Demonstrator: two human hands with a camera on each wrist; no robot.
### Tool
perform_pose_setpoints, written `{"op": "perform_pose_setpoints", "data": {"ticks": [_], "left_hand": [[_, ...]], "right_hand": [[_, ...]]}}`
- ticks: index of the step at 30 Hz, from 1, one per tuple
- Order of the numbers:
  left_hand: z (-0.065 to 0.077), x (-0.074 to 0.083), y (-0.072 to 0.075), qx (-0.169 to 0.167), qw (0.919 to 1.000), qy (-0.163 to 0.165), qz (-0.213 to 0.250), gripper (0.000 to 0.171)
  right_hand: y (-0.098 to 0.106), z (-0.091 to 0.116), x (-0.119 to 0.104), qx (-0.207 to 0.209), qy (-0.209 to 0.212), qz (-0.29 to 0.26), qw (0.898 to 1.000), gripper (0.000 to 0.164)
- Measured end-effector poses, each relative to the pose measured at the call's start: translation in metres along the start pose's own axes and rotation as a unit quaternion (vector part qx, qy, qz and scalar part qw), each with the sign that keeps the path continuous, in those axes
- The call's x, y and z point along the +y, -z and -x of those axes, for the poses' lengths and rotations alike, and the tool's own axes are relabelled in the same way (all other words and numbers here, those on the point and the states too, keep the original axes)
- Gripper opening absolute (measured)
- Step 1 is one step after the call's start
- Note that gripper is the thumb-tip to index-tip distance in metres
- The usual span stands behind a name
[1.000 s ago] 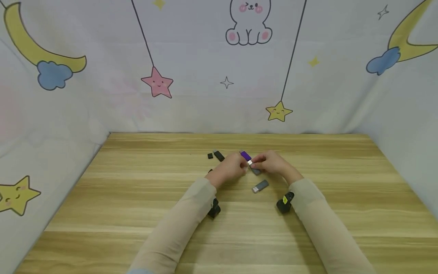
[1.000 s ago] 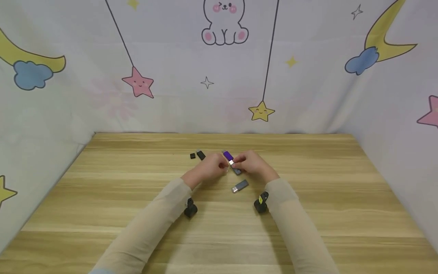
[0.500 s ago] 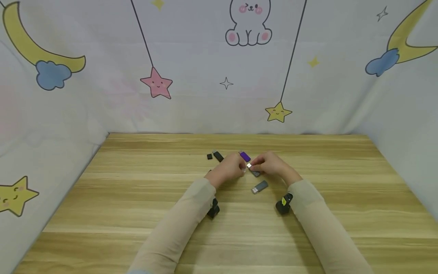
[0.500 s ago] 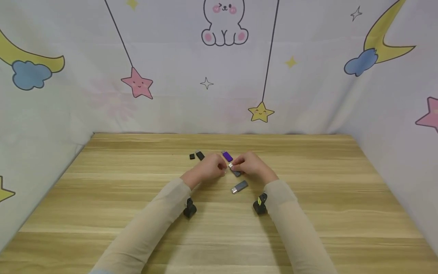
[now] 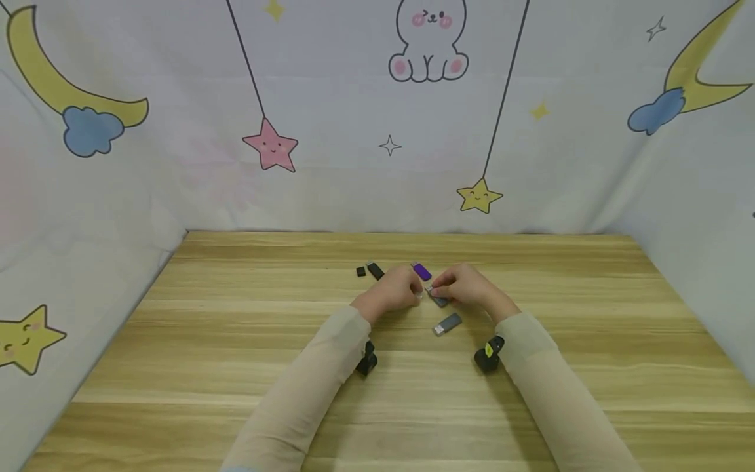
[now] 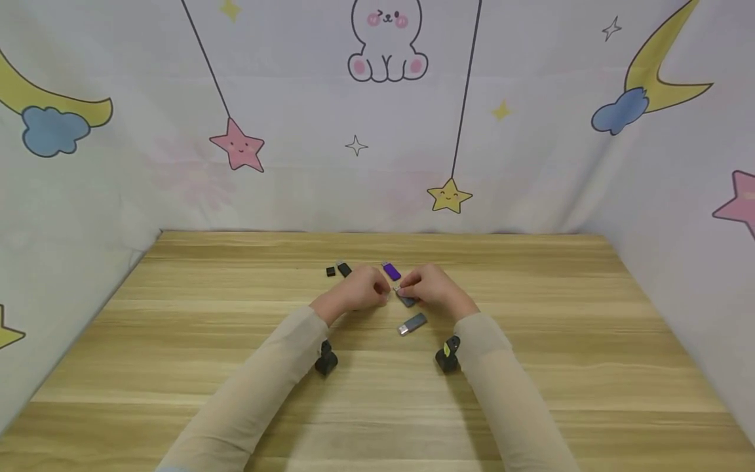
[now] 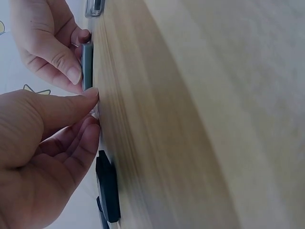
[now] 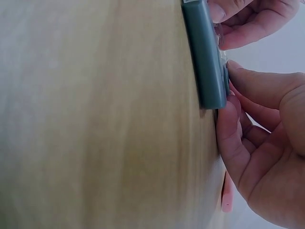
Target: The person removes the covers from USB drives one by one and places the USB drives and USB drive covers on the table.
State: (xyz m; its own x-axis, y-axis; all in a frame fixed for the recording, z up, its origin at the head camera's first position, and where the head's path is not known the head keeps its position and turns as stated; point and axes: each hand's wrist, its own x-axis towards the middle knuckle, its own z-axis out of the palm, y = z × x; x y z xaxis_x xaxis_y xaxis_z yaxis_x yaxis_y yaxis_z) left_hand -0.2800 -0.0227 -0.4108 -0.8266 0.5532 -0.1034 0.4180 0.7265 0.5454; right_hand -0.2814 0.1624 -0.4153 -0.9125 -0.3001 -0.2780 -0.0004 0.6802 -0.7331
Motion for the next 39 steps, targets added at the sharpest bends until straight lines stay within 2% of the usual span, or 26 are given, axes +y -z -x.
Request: {"op": "perform_pose_setpoints", "data": {"ticks": [18, 25, 30, 39], "left_hand": [[0.000, -0.003, -0.001, -0.021, 0.9996, 0.014, 0.013, 0.025], [0.001, -0.005, -0.001, -0.015, 0.9997, -0.005, 0.020, 0.029], [0.004, -0.003, 0.002, -0.003, 0.9998, -0.004, 0.018, 0.040], [0.013, 0.006, 0.008, 0.014, 0.9982, -0.027, 0.051, 0.039]], "right_hand": [[-0.002, 0.002, 0.002, -0.010, 0.001, 0.005, 1.000, 0.025], [-0.001, 0.004, 0.002, -0.011, -0.003, 0.005, 1.000, 0.026], [0.005, 0.008, -0.001, -0.011, 0.011, 0.027, 1.000, 0.032], [0.016, 0.020, -0.008, 0.011, 0.060, 0.061, 0.996, 0.037]]}}
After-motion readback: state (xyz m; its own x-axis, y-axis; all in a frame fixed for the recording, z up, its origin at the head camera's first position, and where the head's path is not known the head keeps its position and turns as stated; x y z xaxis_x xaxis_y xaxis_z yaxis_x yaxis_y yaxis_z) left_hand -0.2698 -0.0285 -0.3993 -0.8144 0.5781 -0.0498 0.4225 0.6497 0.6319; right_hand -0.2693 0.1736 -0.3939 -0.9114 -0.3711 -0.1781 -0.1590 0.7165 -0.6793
